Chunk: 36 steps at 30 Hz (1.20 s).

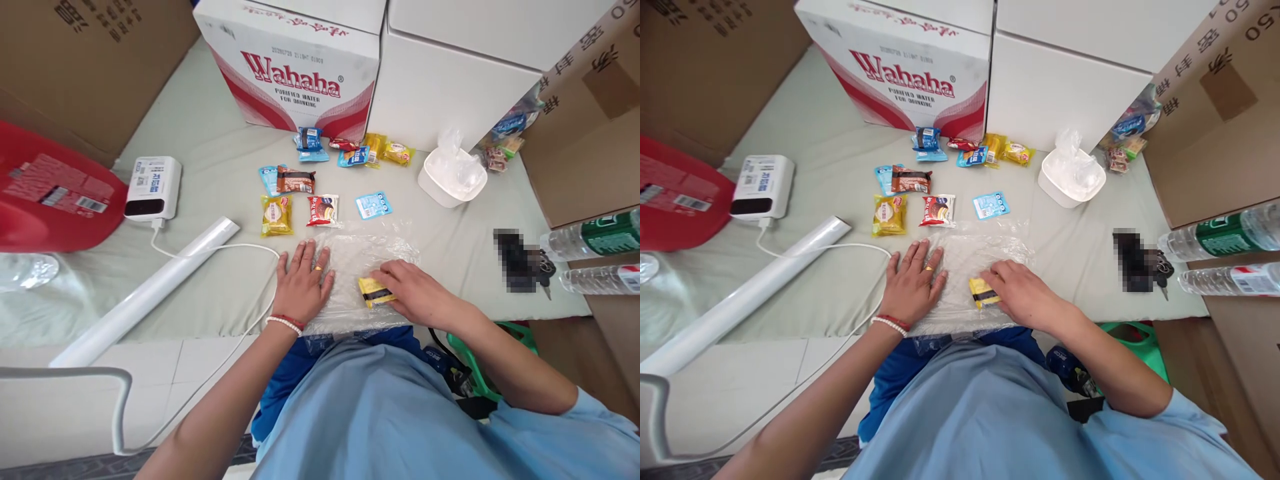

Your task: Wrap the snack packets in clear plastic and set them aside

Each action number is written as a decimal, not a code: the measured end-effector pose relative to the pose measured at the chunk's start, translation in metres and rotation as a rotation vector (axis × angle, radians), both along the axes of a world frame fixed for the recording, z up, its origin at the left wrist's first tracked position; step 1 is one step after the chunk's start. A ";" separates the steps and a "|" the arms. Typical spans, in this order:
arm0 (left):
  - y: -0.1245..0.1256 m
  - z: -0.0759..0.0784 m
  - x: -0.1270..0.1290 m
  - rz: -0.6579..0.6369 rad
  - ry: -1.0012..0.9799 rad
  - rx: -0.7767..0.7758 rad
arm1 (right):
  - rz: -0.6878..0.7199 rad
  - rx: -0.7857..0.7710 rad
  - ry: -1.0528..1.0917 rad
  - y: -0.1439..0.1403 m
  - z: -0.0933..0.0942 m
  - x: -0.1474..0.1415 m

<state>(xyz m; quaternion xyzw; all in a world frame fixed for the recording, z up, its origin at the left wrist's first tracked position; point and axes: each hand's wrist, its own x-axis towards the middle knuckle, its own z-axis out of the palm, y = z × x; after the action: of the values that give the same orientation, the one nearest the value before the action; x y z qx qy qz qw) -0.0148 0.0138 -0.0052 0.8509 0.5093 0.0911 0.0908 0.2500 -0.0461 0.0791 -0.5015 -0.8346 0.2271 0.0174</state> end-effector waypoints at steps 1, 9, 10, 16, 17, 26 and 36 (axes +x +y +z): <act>0.000 0.000 0.000 -0.003 0.003 0.003 | 0.000 -0.021 -0.042 -0.001 -0.007 0.000; 0.000 -0.002 0.000 0.001 0.022 0.014 | 0.066 0.036 -0.128 -0.001 -0.014 -0.007; 0.000 -0.002 0.000 0.001 0.019 0.010 | 0.060 0.030 -0.123 0.000 -0.012 -0.005; 0.000 -0.003 -0.001 -0.005 -0.027 -0.002 | -0.114 0.039 0.048 0.020 0.006 0.001; 0.000 -0.003 -0.001 -0.002 -0.032 0.001 | -0.123 0.044 0.063 0.025 0.006 -0.003; 0.000 -0.003 -0.001 0.001 -0.009 0.024 | -0.107 0.025 -0.046 0.046 -0.031 -0.039; 0.000 -0.003 -0.001 0.004 -0.013 0.009 | -0.048 0.062 -0.033 0.046 -0.027 -0.032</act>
<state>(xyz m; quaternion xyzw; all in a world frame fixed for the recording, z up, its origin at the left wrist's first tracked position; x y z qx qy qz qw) -0.0156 0.0141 -0.0078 0.8497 0.5101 0.0990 0.0899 0.2184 -0.0001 0.0520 -0.5245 -0.8290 0.1924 0.0243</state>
